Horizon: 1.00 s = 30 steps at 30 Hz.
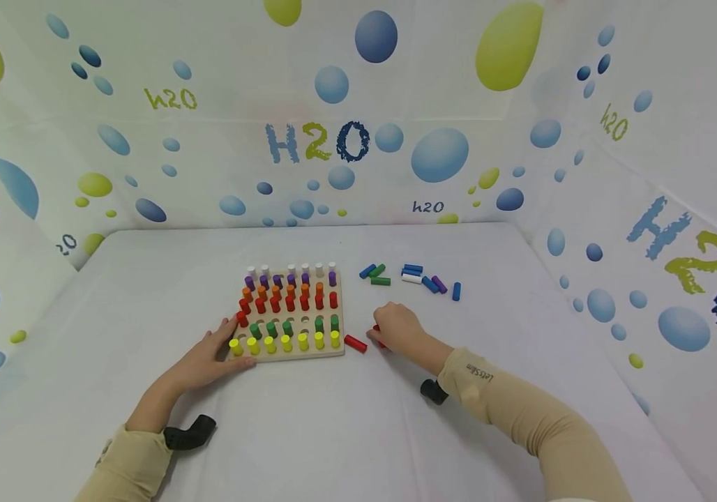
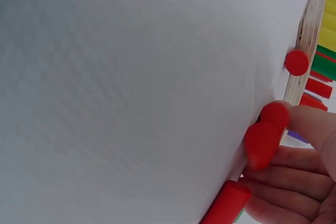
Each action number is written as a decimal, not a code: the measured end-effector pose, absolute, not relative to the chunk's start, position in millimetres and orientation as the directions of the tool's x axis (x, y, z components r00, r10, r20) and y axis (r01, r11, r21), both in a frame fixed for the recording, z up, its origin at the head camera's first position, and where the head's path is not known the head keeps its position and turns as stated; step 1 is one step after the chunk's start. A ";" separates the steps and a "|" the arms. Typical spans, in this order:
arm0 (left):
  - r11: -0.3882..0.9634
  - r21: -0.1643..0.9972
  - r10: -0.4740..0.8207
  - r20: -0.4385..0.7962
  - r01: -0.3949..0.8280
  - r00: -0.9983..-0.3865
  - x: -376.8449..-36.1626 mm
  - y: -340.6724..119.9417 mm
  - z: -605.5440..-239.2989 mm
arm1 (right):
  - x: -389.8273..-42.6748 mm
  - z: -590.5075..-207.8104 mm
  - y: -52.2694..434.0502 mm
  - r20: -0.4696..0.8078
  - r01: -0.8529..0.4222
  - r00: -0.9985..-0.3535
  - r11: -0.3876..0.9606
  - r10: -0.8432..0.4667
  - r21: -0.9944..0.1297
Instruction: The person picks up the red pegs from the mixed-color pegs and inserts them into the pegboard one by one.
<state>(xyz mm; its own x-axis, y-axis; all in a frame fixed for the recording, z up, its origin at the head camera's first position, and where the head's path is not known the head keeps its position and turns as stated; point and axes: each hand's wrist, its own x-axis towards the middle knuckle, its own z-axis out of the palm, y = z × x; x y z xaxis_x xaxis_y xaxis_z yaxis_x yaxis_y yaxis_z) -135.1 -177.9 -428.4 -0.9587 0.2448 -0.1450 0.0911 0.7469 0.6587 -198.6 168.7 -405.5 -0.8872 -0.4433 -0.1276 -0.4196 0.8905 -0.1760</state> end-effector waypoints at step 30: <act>0.740 0.666 0.252 -0.149 0.091 -0.956 -135.7 -179.0 -430.1 | -207.3 -399.1 180.5 -0.033 -0.279 -0.908 0.663 -0.417 -0.695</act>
<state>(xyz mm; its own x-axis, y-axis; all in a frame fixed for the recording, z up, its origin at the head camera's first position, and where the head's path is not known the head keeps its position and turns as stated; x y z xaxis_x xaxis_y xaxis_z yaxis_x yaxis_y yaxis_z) -135.7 -179.0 -430.1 -0.9562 0.2519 -0.1494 0.0910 0.7404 0.6660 -207.3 180.5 -399.1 -0.9085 -0.4166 -0.0325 -0.2789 0.6625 -0.6952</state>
